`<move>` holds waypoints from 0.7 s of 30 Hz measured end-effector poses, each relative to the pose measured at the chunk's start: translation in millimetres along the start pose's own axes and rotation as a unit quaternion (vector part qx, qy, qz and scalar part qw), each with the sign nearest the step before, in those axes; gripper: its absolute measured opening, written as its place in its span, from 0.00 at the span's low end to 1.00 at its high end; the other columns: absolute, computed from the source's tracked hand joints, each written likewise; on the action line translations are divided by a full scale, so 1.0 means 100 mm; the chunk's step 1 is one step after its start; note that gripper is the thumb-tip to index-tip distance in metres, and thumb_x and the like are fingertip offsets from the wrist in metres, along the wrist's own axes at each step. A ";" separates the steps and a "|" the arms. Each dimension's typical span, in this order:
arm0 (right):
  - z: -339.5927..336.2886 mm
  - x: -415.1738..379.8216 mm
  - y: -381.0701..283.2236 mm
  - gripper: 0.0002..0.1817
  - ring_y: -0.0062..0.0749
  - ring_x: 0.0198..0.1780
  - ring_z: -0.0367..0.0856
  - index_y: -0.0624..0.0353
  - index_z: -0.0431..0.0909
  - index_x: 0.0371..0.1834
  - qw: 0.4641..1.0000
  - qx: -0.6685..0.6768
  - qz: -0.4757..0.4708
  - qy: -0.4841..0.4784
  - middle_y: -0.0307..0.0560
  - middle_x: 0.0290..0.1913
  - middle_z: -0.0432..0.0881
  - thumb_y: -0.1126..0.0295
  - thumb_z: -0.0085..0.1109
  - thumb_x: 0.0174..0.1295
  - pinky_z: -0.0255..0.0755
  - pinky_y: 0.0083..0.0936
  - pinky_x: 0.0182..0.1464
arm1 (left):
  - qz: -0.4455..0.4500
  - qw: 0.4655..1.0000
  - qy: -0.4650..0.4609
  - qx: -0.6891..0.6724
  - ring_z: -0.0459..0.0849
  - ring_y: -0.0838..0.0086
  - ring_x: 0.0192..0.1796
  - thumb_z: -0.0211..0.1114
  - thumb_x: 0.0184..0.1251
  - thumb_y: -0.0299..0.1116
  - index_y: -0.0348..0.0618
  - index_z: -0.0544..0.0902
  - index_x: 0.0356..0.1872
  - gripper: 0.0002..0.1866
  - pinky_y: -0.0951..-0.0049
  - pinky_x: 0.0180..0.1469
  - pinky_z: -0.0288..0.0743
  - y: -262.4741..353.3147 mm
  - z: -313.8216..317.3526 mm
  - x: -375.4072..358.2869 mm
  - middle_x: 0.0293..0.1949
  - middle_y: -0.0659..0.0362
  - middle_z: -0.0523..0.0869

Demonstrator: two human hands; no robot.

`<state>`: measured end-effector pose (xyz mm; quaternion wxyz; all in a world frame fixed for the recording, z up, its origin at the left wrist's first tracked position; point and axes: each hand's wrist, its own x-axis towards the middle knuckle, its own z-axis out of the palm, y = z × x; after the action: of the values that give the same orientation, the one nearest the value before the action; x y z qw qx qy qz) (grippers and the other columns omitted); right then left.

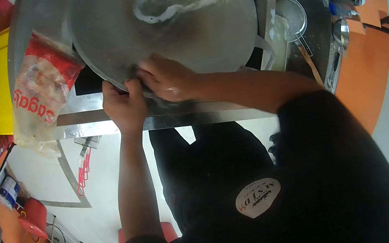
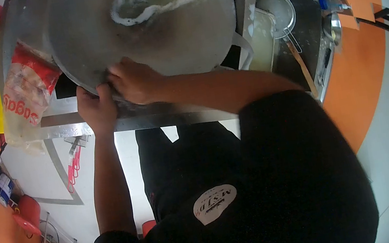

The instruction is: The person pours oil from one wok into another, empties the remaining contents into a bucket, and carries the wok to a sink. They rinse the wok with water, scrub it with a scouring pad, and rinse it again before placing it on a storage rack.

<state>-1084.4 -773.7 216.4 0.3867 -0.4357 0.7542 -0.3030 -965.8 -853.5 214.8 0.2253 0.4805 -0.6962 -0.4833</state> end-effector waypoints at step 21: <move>-1.15 -0.86 1.13 0.07 0.46 0.43 0.71 0.62 0.71 0.33 0.918 -0.321 -0.119 -0.199 0.53 0.39 0.70 0.70 0.50 0.63 0.67 0.36 0.44 | -0.021 1.000 -0.008 -0.003 0.75 0.81 0.26 0.60 0.58 0.31 0.35 0.76 0.34 0.09 0.78 0.32 0.70 0.11 -0.03 -0.01 0.24 0.60 0.79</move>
<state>-1201.7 -634.5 213.8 0.3294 -0.6744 0.6608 0.0051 -968.1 -853.4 225.5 0.2111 0.4902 -0.6864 -0.4939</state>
